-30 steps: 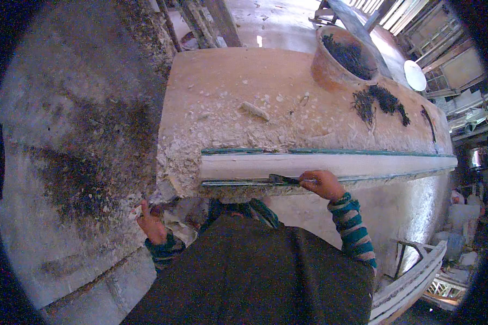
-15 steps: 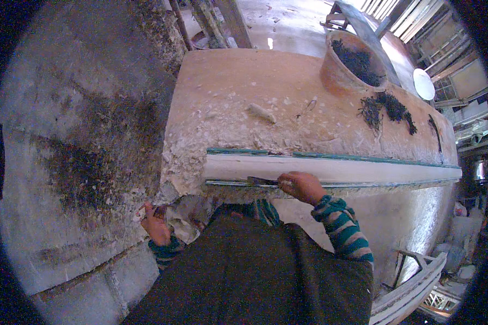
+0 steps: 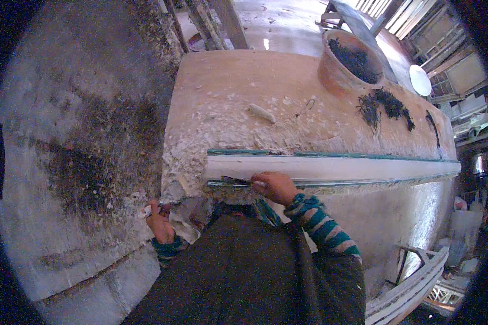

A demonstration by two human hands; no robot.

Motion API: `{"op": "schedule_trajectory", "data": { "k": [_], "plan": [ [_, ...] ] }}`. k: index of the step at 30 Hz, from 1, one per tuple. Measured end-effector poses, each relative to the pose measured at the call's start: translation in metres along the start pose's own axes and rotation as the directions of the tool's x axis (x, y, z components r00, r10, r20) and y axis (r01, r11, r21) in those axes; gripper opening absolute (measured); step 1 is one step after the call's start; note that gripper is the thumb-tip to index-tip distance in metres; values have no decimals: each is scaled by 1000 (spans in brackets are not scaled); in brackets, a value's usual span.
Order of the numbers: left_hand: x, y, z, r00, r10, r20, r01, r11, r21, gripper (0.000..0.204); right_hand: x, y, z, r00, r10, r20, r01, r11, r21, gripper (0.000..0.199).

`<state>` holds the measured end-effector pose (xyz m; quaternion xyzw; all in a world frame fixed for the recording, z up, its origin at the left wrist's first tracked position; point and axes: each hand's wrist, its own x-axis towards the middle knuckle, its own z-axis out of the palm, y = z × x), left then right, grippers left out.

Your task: The person applies a white paste along the edge of a large curved object using a small brush and a putty knife. The person repeatedly spreads and smooths the paste along the seam.

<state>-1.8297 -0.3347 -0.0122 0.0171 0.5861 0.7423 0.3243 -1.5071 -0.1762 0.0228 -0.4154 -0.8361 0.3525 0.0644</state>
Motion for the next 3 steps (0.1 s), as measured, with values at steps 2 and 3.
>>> {"op": "schedule_trajectory", "data": {
  "k": [2, 3],
  "plan": [
    [4, -1, 0, 999, -33, 29, 33, 999, 2, 23, 7, -6, 2, 999, 28, 26, -27, 999, -25, 24],
    [7, -1, -3, 997, -45, 58, 45, 999, 6, 23, 7, -7, 2, 999, 29, 22, -28, 999, -25, 24]
  ]
}}
